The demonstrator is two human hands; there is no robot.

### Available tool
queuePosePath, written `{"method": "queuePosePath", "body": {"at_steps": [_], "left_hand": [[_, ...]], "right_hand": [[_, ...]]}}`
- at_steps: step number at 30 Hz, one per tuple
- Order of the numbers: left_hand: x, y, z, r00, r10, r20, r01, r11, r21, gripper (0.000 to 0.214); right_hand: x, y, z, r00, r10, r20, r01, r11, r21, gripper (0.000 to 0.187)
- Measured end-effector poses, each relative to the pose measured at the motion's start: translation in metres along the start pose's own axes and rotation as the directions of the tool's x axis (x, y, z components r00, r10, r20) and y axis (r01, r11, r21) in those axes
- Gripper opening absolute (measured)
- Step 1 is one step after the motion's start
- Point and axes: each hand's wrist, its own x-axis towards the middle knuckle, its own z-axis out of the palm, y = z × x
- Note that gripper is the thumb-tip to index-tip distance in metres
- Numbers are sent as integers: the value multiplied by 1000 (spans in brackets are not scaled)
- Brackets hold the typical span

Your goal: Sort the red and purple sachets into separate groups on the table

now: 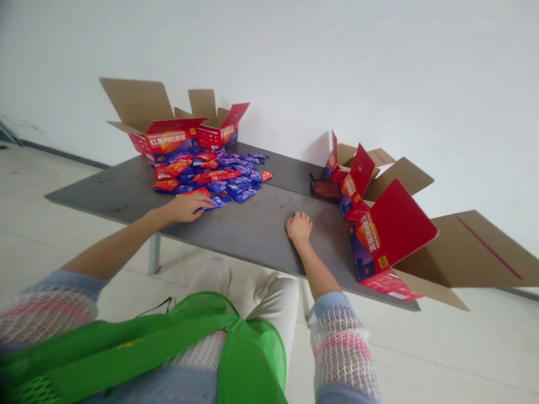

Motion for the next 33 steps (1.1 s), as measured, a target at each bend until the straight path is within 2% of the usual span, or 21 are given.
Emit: {"method": "queuePosePath", "body": {"at_steps": [3,5,9,12,15,17,20,22,25,28,29,33], "left_hand": [[-11,10,17,996,-12,-90,7,999,-50,59],[-14,23,26,987,-72,-142,65,997,-51,61],[-13,61,39,970,-193,-146,193,981,-14,63],[-6,90,46,967,-215,-140,217,976,-3,69],[4,117,52,980,-159,-116,161,987,13,82],[13,135,54,993,-85,-76,89,995,45,82],[25,160,50,1000,-1,12,0,997,78,67],[30,172,41,998,-2,69,-2,998,58,51],[33,174,26,992,-120,41,119,993,10,35],[34,162,21,963,-243,-113,253,964,84,49],[35,157,22,951,-279,-130,295,947,124,55],[38,138,30,923,-384,0,376,906,193,69]], "right_hand": [[1,1,1,1000,-1,-4,1,1000,-5,43],[1,1,1,1000,-3,-4,3,1000,-4,43],[1,2,2,1000,-7,-4,7,1000,3,43],[1,4,3,1000,-12,-5,12,1000,6,42],[2,5,5,1000,-19,-13,19,1000,14,41],[2,6,6,1000,-15,-18,15,1000,22,41],[1,7,7,1000,-19,-24,20,999,35,41],[0,9,7,999,-33,-22,34,998,43,42],[-2,13,7,997,-69,-16,70,996,60,43],[-5,18,7,994,-110,-16,111,991,77,42],[-6,19,7,993,-119,-16,120,989,81,42],[-7,19,7,993,-117,-19,118,989,84,41]]}}
